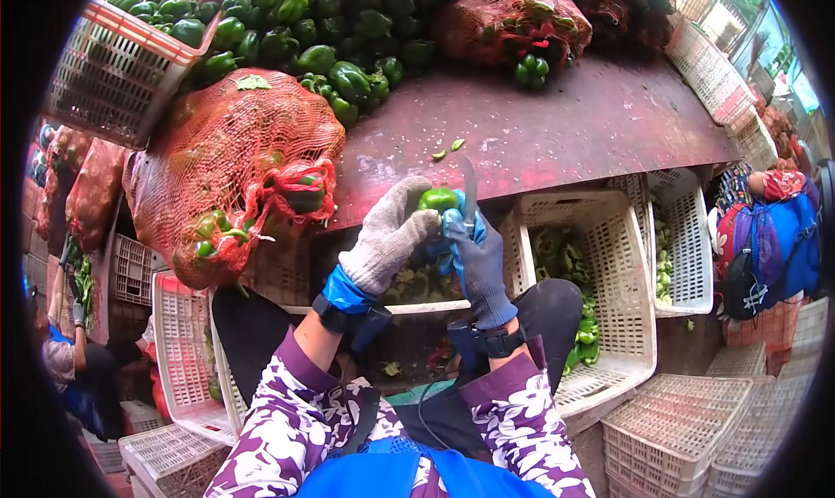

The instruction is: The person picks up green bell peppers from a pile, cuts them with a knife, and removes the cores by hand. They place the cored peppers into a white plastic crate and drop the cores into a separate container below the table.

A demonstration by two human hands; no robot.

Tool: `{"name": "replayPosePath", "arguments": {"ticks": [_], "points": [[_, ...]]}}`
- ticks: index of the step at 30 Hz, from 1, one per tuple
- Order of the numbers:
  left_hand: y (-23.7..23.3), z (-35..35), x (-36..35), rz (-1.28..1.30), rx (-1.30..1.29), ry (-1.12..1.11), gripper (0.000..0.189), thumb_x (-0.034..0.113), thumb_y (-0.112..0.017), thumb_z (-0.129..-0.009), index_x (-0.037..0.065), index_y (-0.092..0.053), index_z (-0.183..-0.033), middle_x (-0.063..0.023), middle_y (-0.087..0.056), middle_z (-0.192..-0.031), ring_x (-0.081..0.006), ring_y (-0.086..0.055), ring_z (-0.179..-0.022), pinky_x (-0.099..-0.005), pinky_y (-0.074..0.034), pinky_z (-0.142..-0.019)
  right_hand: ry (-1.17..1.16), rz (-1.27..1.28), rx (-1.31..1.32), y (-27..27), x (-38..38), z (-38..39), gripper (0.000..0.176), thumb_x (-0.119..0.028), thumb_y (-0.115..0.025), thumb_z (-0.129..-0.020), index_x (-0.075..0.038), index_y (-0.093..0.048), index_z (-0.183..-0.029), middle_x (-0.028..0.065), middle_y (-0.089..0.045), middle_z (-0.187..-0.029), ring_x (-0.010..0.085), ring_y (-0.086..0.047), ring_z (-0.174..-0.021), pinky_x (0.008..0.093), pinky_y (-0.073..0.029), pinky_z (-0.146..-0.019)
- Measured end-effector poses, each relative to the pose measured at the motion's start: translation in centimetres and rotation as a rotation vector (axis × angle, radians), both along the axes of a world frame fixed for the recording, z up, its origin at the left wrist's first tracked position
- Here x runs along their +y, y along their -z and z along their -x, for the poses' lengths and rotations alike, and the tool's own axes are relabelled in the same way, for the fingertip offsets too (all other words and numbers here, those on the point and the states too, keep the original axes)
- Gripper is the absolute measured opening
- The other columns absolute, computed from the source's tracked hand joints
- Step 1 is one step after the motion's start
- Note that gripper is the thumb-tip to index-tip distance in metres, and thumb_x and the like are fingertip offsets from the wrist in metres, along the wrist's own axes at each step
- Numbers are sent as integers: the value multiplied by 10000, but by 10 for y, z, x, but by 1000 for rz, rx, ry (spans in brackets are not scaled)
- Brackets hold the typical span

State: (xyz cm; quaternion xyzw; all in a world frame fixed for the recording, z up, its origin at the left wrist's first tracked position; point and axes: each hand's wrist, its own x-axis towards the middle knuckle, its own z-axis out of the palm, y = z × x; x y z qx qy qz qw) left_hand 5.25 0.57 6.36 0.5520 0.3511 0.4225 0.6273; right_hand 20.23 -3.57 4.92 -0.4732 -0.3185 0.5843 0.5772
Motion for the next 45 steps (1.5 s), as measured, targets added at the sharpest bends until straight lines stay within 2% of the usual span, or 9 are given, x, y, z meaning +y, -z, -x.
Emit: {"name": "replayPosePath", "arguments": {"ticks": [9,13,17,21,26,29,30,34,45], "points": [[21,4,0,-625,257,-114,619,-92,-655,-842,-9,-446,-1419,-110,-491,-1429,-167,-492,-1273,-332,-392,-1090,-104,49,352,4,-3,-12,412,-259,-691,-945,-44,-623,-1290,-30,-645,-839,44,-570,-603,239,-517,-506],[-11,-4,-18,-53,-191,-24,639,62,-650,-922,-5,-362,-1488,-108,-490,-1405,-173,-479,-1280,-318,-384,-1083,-26,-14,177,8,5,-2,404,-229,-662,-970,-66,-602,-1334,-33,-651,-846,48,-566,-562,228,-466,-476],[-17,4,-17,-210,92,-31,655,176,-667,-947,-9,-347,-1488,-123,-503,-1377,-183,-458,-1293,-326,-352,-1107,-60,-54,85,1,4,1,390,-176,-641,-979,-70,-592,-1352,-36,-641,-835,52,-563,-542,223,-443,-458],[-7,12,-14,-345,296,-141,663,99,-723,-891,-12,-392,-1454,-143,-508,-1385,-203,-454,-1318,-339,-346,-1123,-76,-51,97,-5,-1,5,397,-181,-663,-966,-65,-598,-1340,-50,-612,-811,42,-541,-563,220,-461,-462],[-5,6,-16,-650,465,-249,820,-11,-793,-687,25,-449,-1430,-178,-549,-1303,-325,-561,-1228,-382,-452,-1042,-40,12,79,-1,-1,7,373,-216,-692,-950,-49,-628,-1278,-59,-593,-807,30,-534,-606,218,-488,-473],[-10,10,-14,-779,643,-191,845,85,-845,-676,48,-454,-1425,-187,-555,-1257,-353,-611,-1120,-382,-523,-937,-79,23,52,0,-5,5,364,-239,-704,-946,-35,-641,-1240,-55,-592,-810,33,-533,-607,214,-492,-507],[-15,9,-16,-706,629,-151,826,41,-832,-645,55,-485,-1394,-191,-553,-1267,-366,-572,-1181,-400,-473,-1015,-100,4,18,1,-5,4,377,-240,-714,-938,-28,-638,-1241,-38,-627,-850,36,-559,-654,212,-498,-544],[-17,16,-12,-795,738,-56,763,79,-857,-636,44,-521,-1321,-184,-561,-1233,-361,-582,-1152,-415,-489,-988,-105,-38,25,10,-2,1,372,-215,-740,-917,-10,-645,-1213,8,-704,-943,49,-628,-775,208,-513,-662],[-20,5,-10,-815,382,-33,520,131,-881,-628,34,-588,-1047,-136,-590,-960,-330,-609,-870,-396,-512,-786,-62,-32,251,-7,-22,5,301,-246,-662,-938,-13,-652,-1128,24,-664,-937,79,-610,-751,231,-500,-644]]}}
